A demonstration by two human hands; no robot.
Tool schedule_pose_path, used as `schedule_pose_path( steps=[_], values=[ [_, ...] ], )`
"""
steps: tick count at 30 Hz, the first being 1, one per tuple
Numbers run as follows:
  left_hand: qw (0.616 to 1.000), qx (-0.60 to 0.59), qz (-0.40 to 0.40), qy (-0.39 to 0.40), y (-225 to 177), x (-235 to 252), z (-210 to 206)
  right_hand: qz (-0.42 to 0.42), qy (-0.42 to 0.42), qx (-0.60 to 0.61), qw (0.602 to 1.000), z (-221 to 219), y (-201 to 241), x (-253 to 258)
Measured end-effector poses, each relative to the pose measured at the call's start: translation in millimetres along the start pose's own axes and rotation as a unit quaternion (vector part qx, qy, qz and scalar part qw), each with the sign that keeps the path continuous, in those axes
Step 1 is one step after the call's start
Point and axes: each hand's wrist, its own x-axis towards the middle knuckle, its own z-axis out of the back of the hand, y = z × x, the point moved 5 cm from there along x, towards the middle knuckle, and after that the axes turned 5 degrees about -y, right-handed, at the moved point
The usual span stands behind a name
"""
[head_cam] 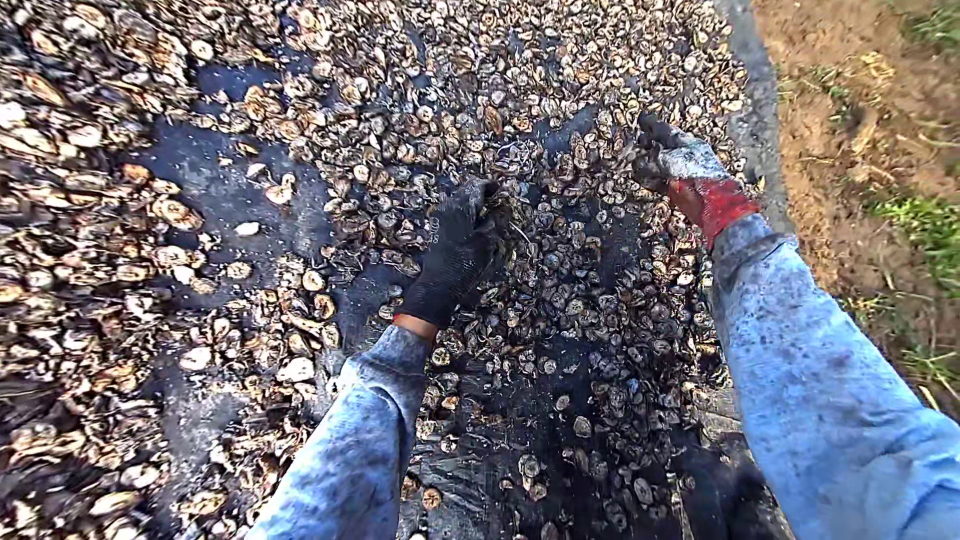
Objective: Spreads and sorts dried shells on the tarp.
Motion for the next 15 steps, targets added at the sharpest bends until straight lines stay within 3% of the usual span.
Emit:
schedule_pose_path(
  steps=[2, 5, 7, 9, 10, 13, 15],
  values=[
    [0.999, 0.047, -0.009, -0.013, -6.4, 0.8, 1.6, -0.037, 0.005, 0.003, 0.999, 0.1, -10.3, -18.8],
    [0.994, 0.094, -0.036, -0.032, -5.7, 8.6, -3.6, -0.066, -0.001, -0.176, 0.982, 8.9, -34.7, -88.1],
    [0.991, 0.126, -0.047, 0.012, 2.2, 14.8, -14.6, -0.078, 0.043, -0.295, 0.951, 2.2, -61.3, -153.2],
    [0.978, 0.189, -0.045, 0.078, 10.8, 14.6, -36.3, -0.144, 0.122, -0.394, 0.899, -27.9, -83.2, -221.2],
    [0.964, 0.235, -0.048, 0.113, 16.4, 8.4, -51.0, -0.146, 0.118, -0.415, 0.890, -48.4, -88.4, -256.7],
    [0.923, 0.307, -0.082, 0.218, 32.4, -36.7, -93.0, -0.062, 0.016, -0.385, 0.921, -92.5, -78.7, -321.2],
    [0.926, 0.267, -0.072, 0.255, 26.7, -56.6, -95.7, -0.048, -0.002, -0.299, 0.953, -89.5, -65.3, -313.0]
  ],
)
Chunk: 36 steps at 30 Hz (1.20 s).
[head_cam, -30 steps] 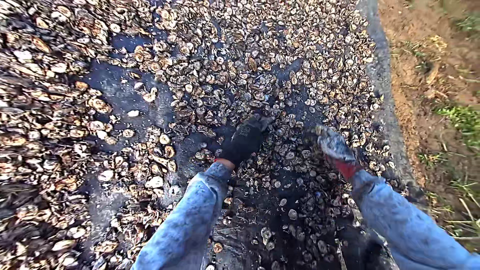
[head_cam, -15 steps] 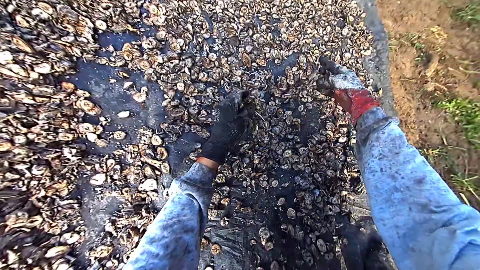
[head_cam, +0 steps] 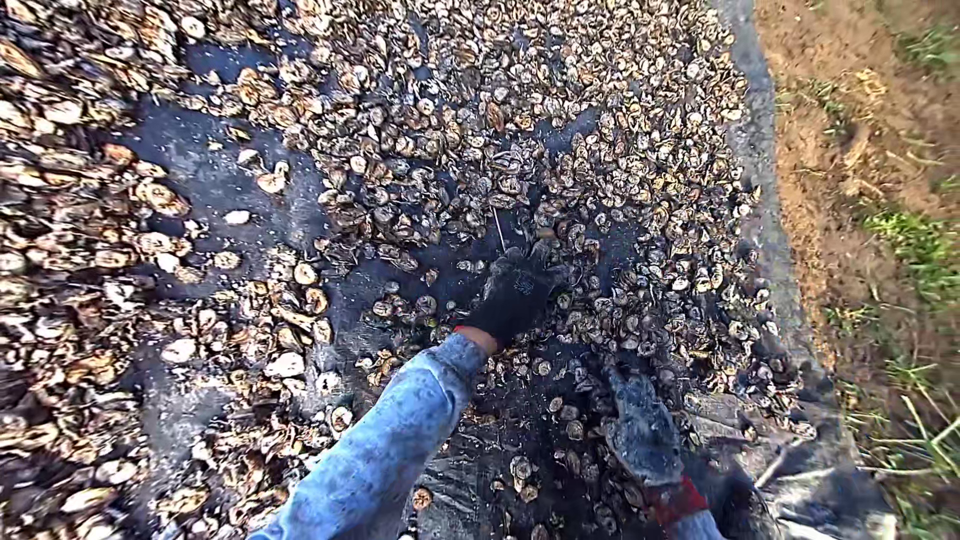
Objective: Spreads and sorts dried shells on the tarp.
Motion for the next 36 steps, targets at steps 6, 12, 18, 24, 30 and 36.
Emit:
schedule_pose_path(
  steps=[6, 12, 18, 24, 30, 36],
  values=[
    [0.990, -0.100, 0.035, -0.096, 20.8, 19.7, 55.4, -0.153, -0.058, 0.202, 0.966, 75.8, -15.1, 107.5],
    [0.982, 0.047, 0.155, -0.094, 25.1, 8.4, 100.4, -0.108, -0.069, 0.292, 0.948, 97.2, -17.0, 175.2],
    [0.997, 0.048, 0.029, -0.046, -13.0, 11.9, 52.4, -0.061, -0.019, 0.276, 0.959, 104.3, 34.2, 253.5],
    [0.995, 0.058, -0.026, -0.076, 20.7, 46.8, -2.9, 0.033, -0.048, 0.266, 0.962, 112.7, 56.9, 295.0],
    [0.991, 0.117, 0.016, -0.065, 48.3, 60.8, 28.6, -0.001, -0.061, 0.205, 0.977, 116.6, 90.0, 331.7],
    [0.990, 0.108, 0.047, -0.077, 34.2, 54.5, 65.2, 0.124, 0.055, -0.097, 0.986, 7.8, 89.5, 298.8]
  ],
)
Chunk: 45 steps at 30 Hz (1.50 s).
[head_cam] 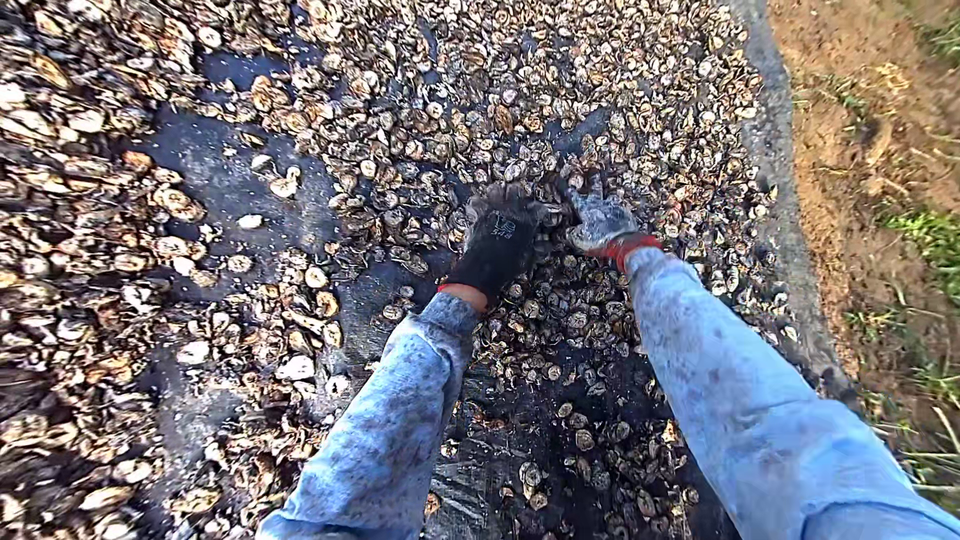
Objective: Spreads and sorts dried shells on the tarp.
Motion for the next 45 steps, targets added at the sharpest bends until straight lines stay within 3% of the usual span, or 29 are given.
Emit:
schedule_pose_path(
  steps=[1, 3, 5, 8, 10, 12, 14, 17, 20, 22, 23, 25, 28, 31, 33, 37, 40, 42, 45],
  values=[
    [1.000, 0.006, 0.018, -0.010, 5.1, -1.0, 3.7, 0.020, -0.002, -0.005, 1.000, -9.1, 1.2, -17.1],
    [0.998, 0.016, 0.041, 0.047, 18.8, -3.7, -10.0, 0.028, 0.024, -0.007, 0.999, -5.4, -1.1, -40.3],
    [0.998, 0.003, -0.003, 0.061, 22.4, -13.0, -30.4, -0.020, 0.056, 0.026, 0.998, 13.3, -12.4, -40.1],
    [0.997, -0.071, -0.031, 0.032, 17.5, -14.4, -20.8, -0.080, -0.046, 0.214, 0.972, 53.1, -37.7, 1.0],
    [0.995, -0.101, 0.009, -0.019, 20.1, -9.4, -2.8, -0.088, -0.096, 0.343, 0.930, 74.0, -42.1, 23.2],
    [0.990, -0.113, 0.050, -0.062, 24.0, -3.5, 14.6, -0.067, -0.091, 0.388, 0.915, 89.5, -35.2, 32.9],
    [0.990, -0.104, 0.058, -0.077, 23.9, 0.8, 17.1, -0.041, -0.069, 0.335, 0.939, 89.8, -23.4, 18.0],
    [0.997, -0.060, 0.005, -0.055, 4.2, 2.2, 7.9, -0.003, -0.028, 0.096, 0.995, 39.2, -16.8, -56.8],
    [0.991, -0.055, -0.117, -0.046, -25.3, -6.4, -30.7, 0.011, -0.035, -0.030, 0.999, -48.5, -13.4, -164.1],
    [0.984, -0.058, -0.165, -0.036, -24.6, -7.5, -60.4, 0.022, -0.082, -0.012, 0.996, -59.5, -8.9, -202.2],
    [0.985, -0.039, -0.158, -0.054, -21.4, -7.1, -65.9, 0.010, -0.086, 0.017, 0.996, -52.2, -11.1, -208.3],
    [0.990, -0.007, -0.131, -0.053, -19.1, -5.9, -64.1, -0.092, -0.013, 0.117, 0.989, -25.1, -25.1, -199.5],
    [0.985, -0.058, -0.158, 0.035, -19.7, -9.0, -59.9, -0.217, -0.056, 0.283, 0.933, 10.3, -52.3, -176.0],
    [0.986, -0.065, -0.150, 0.020, -8.6, -11.8, -43.8, -0.189, -0.092, 0.359, 0.909, 33.6, -57.5, -164.2],
    [0.990, -0.052, -0.133, 0.002, -15.7, -29.9, -30.9, -0.166, -0.114, 0.334, 0.921, 42.3, -64.1, -165.5],
    [0.988, -0.063, -0.120, 0.073, -36.2, -95.6, -50.8, -0.177, -0.130, 0.184, 0.958, 24.4, -88.5, -192.4],
    [0.981, -0.087, -0.149, 0.087, -32.8, -111.9, -59.6, -0.193, 0.003, 0.001, 0.981, -19.1, -93.7, -207.7],
    [0.987, -0.092, -0.126, 0.050, -24.3, -112.7, -46.8, -0.163, 0.013, -0.017, 0.986, -44.9, -77.9, -233.2],
    [0.994, -0.066, -0.079, -0.023, -4.0, -118.5, -22.4, -0.111, -0.044, 0.045, 0.992, -35.4, -59.5, -247.1]
  ],
)
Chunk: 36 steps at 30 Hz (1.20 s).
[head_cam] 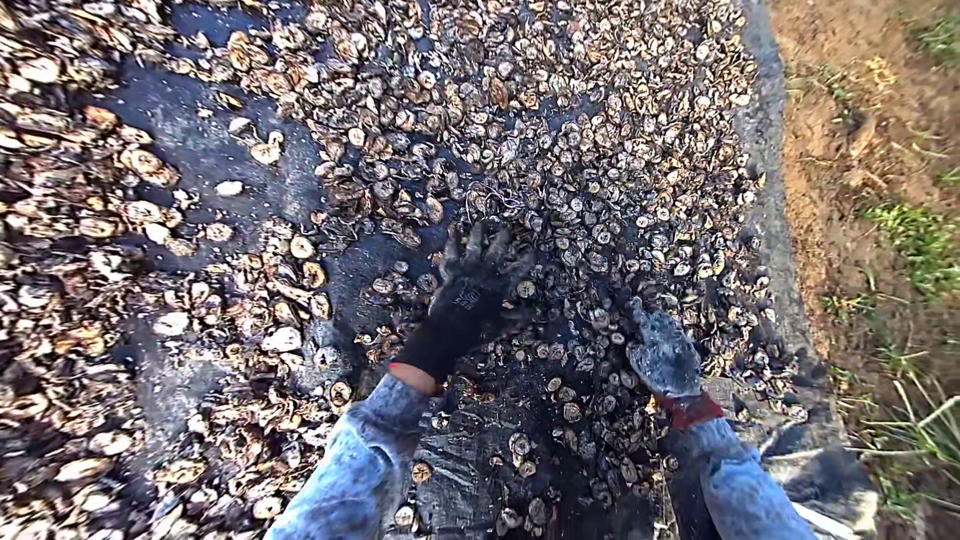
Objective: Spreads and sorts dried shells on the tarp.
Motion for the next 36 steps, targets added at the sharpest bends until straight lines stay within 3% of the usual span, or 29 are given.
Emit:
schedule_pose_path(
  steps=[5, 7, 9, 11, 14, 17, 19, 21, 24, 27, 29, 31, 33, 36],
  values=[
    [0.997, 0.023, 0.069, -0.034, 26.6, -27.4, 25.0, -0.110, -0.027, 0.179, 0.977, 47.8, 0.3, 36.7],
    [0.998, -0.009, 0.040, -0.045, 7.2, -32.5, 22.4, -0.107, -0.006, 0.278, 0.955, 55.6, -16.0, 37.3],
    [0.998, -0.044, -0.009, -0.046, -26.0, -28.8, 4.3, -0.103, 0.001, 0.294, 0.950, 65.3, -35.6, 29.2],
    [0.995, -0.077, -0.061, -0.028, -65.5, -18.7, -20.4, -0.150, -0.051, 0.244, 0.957, 71.4, -60.0, 18.0],
    [0.980, -0.128, -0.121, 0.091, -128.4, -8.1, -59.9, -0.227, -0.107, 0.114, 0.961, 72.9, -85.2, 9.7],
    [0.940, -0.184, -0.173, 0.227, -190.3, -33.4, -89.0, -0.188, -0.045, -0.045, 0.980, 58.3, -94.4, 24.4],
    [0.914, -0.236, -0.132, 0.303, -204.3, -57.3, -111.0, -0.124, 0.019, -0.086, 0.988, 25.1, -108.6, 14.4],
    [0.906, -0.269, -0.123, 0.302, -209.2, -63.3, -125.2, -0.096, 0.009, -0.070, 0.993, 2.8, -123.5, -24.3],
    [0.870, -0.361, -0.076, 0.326, -207.8, -43.8, -108.6, -0.167, -0.029, -0.052, 0.984, 10.1, -139.9, -82.6],
    [0.881, -0.404, -0.051, 0.242, -206.2, -2.4, -96.5, -0.261, -0.069, 0.011, 0.963, 37.8, -140.7, -87.7],
    [0.940, -0.289, -0.107, 0.148, -203.0, 29.6, -96.1, -0.300, -0.095, -0.002, 0.949, 55.3, -131.1, -70.9],
    [0.975, -0.161, -0.139, 0.067, -192.5, 46.1, -103.7, -0.290, -0.099, -0.010, 0.952, 60.6, -121.9, -53.7],
    [0.973, -0.108, -0.174, 0.109, -183.7, 37.3, -126.9, -0.258, -0.045, -0.015, 0.965, 46.5, -116.8, -37.5],
    [0.946, -0.125, -0.259, 0.151, -174.1, 10.1, -149.5, -0.124, -0.002, -0.045, 0.991, 9.5, -116.6, 6.1]
  ],
)
